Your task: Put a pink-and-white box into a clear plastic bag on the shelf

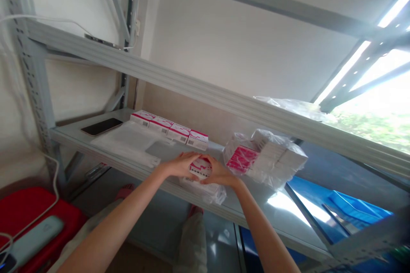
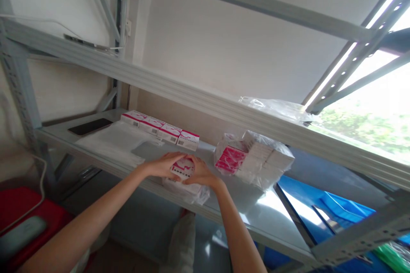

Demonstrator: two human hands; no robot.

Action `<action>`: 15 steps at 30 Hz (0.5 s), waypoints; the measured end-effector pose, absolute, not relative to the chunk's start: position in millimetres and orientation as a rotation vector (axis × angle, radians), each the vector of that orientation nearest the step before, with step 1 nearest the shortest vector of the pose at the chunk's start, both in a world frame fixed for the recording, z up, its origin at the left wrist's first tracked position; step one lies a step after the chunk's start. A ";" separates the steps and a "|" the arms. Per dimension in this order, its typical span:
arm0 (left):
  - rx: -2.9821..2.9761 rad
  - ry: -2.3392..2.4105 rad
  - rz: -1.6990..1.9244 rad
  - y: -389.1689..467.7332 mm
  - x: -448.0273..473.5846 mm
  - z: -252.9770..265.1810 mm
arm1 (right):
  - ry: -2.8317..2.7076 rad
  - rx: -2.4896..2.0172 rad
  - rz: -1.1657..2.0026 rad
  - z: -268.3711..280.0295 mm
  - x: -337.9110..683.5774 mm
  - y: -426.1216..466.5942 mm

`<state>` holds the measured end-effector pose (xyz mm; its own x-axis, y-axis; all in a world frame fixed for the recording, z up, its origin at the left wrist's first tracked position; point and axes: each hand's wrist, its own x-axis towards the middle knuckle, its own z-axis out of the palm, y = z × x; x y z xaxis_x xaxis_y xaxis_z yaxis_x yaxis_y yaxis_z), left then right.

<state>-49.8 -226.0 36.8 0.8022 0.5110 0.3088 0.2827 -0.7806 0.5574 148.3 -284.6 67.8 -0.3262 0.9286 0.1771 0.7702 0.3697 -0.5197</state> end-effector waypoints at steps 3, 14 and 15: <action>2.499 0.551 0.618 -224.1 -55.5 61.8 | -2.205 -1.367 0.523 80.3 157.1 -282.5; 2.636 0.450 0.684 -170.3 -39.8 126.2 | -2.243 -1.253 0.439 143.4 176.6 -241.9; 2.662 0.482 0.666 -159.9 -35.2 128.7 | -2.247 -1.258 0.423 142.9 179.2 -233.0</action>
